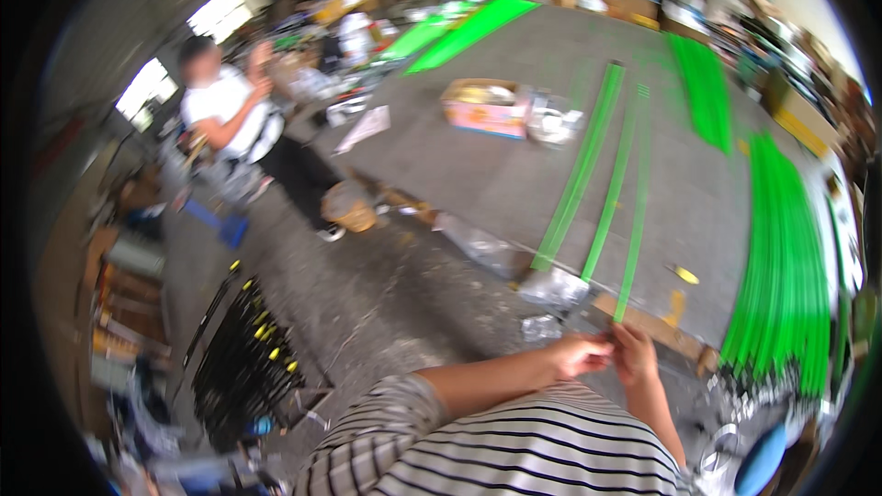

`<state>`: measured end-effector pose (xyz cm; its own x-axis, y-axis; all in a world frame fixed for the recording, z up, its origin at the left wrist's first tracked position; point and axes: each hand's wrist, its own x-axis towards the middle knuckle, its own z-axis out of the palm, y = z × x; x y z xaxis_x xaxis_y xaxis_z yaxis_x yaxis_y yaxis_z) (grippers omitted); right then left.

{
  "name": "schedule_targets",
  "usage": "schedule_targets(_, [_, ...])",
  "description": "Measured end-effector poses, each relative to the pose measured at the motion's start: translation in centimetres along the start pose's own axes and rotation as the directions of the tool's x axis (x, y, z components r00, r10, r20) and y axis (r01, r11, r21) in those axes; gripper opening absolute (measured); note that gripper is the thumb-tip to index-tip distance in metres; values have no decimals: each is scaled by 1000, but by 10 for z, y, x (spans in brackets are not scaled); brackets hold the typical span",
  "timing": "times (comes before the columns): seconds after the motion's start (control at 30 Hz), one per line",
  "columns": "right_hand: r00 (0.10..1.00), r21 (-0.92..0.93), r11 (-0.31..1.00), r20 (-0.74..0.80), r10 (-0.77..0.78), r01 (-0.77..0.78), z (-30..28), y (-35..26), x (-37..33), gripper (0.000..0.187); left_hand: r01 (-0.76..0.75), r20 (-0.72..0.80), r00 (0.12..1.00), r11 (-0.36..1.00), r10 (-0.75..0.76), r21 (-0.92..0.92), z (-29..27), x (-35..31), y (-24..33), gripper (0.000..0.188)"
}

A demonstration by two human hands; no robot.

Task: The person assembles green poles by inserting small metal connectors into the ends of the rods. They repeatedly pick up a green pole, attach a connector, and place the finished pole on the table.

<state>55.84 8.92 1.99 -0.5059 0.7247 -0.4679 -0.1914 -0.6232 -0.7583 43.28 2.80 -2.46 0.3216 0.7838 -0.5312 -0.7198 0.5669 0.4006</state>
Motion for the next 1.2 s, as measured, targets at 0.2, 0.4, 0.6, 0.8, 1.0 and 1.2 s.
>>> schedule_targets(0.2, [1000,26,1000,20,-2,1,-10,6,4,20,16,-81,997,996,-9,83,16,-4,5,14])
schedule_targets(0.4, [998,50,999,57,0,-3,-14,4,9,22,-12,-69,997,997,17,80,20,-5,9,16])
schedule_targets(0.6, [999,47,999,31,-14,12,-10,0,4,22,-7,-66,998,995,14,103,19,-1,7,15])
schedule_targets(0.8, [1000,6,1000,26,-3,3,-11,1,3,21,5,-70,998,995,2,96,17,1,6,13])
schedule_targets(1.0, [1000,67,998,-14,-14,15,-8,3,3,20,3,-79,997,994,6,112,17,0,6,15])
schedule_targets(1.2, [1000,61,998,-12,-25,26,-8,3,2,19,8,-82,997,994,1,113,17,1,5,18])
